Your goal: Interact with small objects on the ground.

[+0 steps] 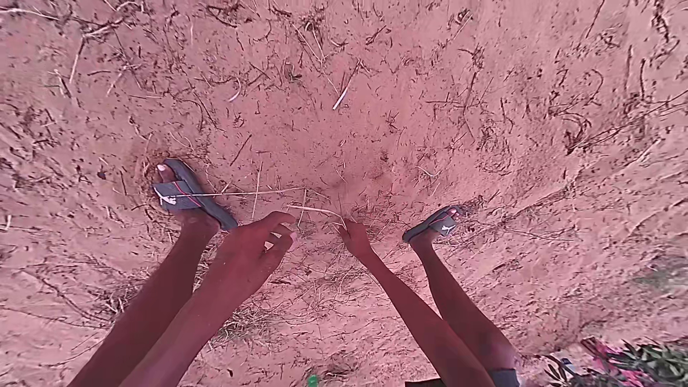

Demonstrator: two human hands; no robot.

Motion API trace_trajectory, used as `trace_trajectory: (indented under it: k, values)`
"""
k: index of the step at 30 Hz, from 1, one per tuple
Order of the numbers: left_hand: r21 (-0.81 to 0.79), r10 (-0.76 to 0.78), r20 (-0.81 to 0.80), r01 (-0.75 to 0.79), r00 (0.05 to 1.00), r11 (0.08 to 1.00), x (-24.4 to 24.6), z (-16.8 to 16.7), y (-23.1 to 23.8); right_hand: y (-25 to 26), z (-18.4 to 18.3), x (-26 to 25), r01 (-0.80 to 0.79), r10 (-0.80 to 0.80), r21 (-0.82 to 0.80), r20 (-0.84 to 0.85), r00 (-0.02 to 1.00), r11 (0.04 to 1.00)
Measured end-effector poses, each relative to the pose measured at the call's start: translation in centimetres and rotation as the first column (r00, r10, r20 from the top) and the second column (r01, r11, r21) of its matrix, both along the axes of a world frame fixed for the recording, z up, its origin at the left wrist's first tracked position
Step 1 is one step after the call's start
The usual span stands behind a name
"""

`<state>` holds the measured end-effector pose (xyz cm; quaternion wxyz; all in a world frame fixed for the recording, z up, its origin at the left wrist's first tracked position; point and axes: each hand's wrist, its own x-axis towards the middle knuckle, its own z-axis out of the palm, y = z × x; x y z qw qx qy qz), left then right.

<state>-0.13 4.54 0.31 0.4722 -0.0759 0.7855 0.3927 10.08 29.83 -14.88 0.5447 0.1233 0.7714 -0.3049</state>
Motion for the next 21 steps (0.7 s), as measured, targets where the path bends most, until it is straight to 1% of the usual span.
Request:
trace_trajectory:
  k: [1, 2, 3, 4, 5, 6, 7, 8, 9, 10, 11, 12, 13, 14, 15, 16, 17, 18, 19, 20, 21]
  values:
    - [-0.002, -0.007, 0.021, 0.007, 1.000, 1.000, -0.1, 0.1, 0.0, -0.7, 1.3, 2.0, -0.144, 0.153, -0.077, 0.113, 0.982, 0.987]
    - [-0.006, -0.009, 0.040, 0.009, 0.999, 1.000, -0.2, 0.1, 0.1, -1.0, 2.1, 3.8, -0.238, 0.268, -0.157, 0.211, 0.940, 0.959]
    - [-0.008, -0.008, 0.055, 0.008, 0.998, 1.000, -0.3, 0.1, 0.2, -0.8, 2.3, 5.4, -0.256, 0.306, -0.205, 0.269, 0.913, 0.945]
    - [-0.008, -0.010, 0.061, 0.010, 0.998, 1.000, -0.3, 0.0, 0.1, -0.3, 2.1, 6.5, -0.176, 0.219, -0.174, 0.270, 0.938, 0.969]
    - [-0.010, -0.007, 0.058, 0.008, 0.998, 1.000, -0.3, 0.0, 0.0, 0.3, 1.8, 6.9, -0.062, 0.075, -0.064, 0.215, 0.974, 0.996]
    - [-0.022, -0.006, 0.043, 0.007, 0.999, 1.000, 0.0, -0.1, -0.1, 0.6, 1.6, 6.7, -0.007, -0.004, 0.074, 0.148, 0.989, 0.997]
    - [-0.049, -0.017, 0.017, 0.018, 1.000, 0.999, 0.3, -0.2, -0.2, 0.7, 1.4, 6.1, -0.083, 0.058, 0.159, 0.157, 0.986, 0.984]
    - [-0.085, -0.048, -0.025, 0.046, 0.999, 0.995, 0.8, -0.2, 0.0, 1.1, 1.3, 5.6, -0.211, 0.179, 0.129, 0.220, 0.959, 0.969]
    - [-0.113, -0.083, -0.078, 0.074, 0.993, 0.991, 1.4, -0.5, 0.2, 1.6, 0.8, 5.3, -0.289, 0.271, 0.037, 0.249, 0.930, 0.957]
    - [-0.120, -0.110, -0.081, 0.100, 0.991, 0.988, 1.9, -0.6, 0.4, 2.1, 0.2, 5.5, -0.287, 0.283, -0.020, 0.233, 0.930, 0.958]
    - [-0.092, -0.119, -0.038, 0.115, 0.992, 0.989, 2.3, -0.7, 0.5, 2.4, 0.1, 5.8, -0.225, 0.216, 0.023, 0.199, 0.956, 0.974]
    - [-0.052, -0.122, 0.020, 0.123, 0.992, 0.991, 2.6, -0.8, 0.6, 2.4, 0.3, 6.3, -0.149, 0.127, 0.148, 0.151, 0.980, 0.978]
    - [-0.023, -0.120, 0.059, 0.122, 0.991, 0.992, 2.6, -1.0, 0.6, 2.0, 0.5, 6.7, -0.155, 0.116, 0.261, 0.159, 0.980, 0.953]
    - [-0.018, -0.119, 0.078, 0.121, 0.990, 0.992, 2.6, -1.1, 0.6, 1.7, 0.5, 7.7, -0.216, 0.155, 0.274, 0.227, 0.961, 0.937]
    - [-0.028, -0.116, 0.083, 0.119, 0.990, 0.992, 2.5, -1.2, 0.5, 1.4, 0.4, 9.2, -0.277, 0.210, 0.180, 0.322, 0.923, 0.944]
    - [-0.046, -0.113, 0.081, 0.117, 0.990, 0.992, 2.5, -1.3, 0.3, 1.3, 0.2, 11.2, -0.301, 0.255, 0.049, 0.410, 0.876, 0.952]
    - [-0.068, -0.105, 0.070, 0.110, 0.992, 0.992, 2.4, -1.5, 0.2, 1.2, -0.2, 13.0, -0.290, 0.283, -0.058, 0.464, 0.839, 0.955]
    - [-0.086, -0.098, 0.063, 0.103, 0.993, 0.991, 2.2, -1.7, 0.1, 1.0, -0.4, 14.3, -0.239, 0.260, -0.105, 0.482, 0.837, 0.965]
    - [-0.102, -0.097, 0.061, 0.103, 0.993, 0.989, 2.1, -1.8, 0.0, 0.9, -0.2, 14.8, -0.156, 0.178, -0.084, 0.463, 0.868, 0.984]
    - [-0.111, -0.100, 0.062, 0.106, 0.993, 0.988, 2.2, -1.9, -0.2, 0.8, 0.2, 14.7, -0.057, 0.048, 0.014, 0.382, 0.923, 0.998]
    - [-0.111, -0.105, 0.057, 0.111, 0.993, 0.988, 2.4, -1.9, -0.3, 0.9, 0.5, 14.1, 0.061, -0.099, 0.156, 0.247, 0.964, 0.986]
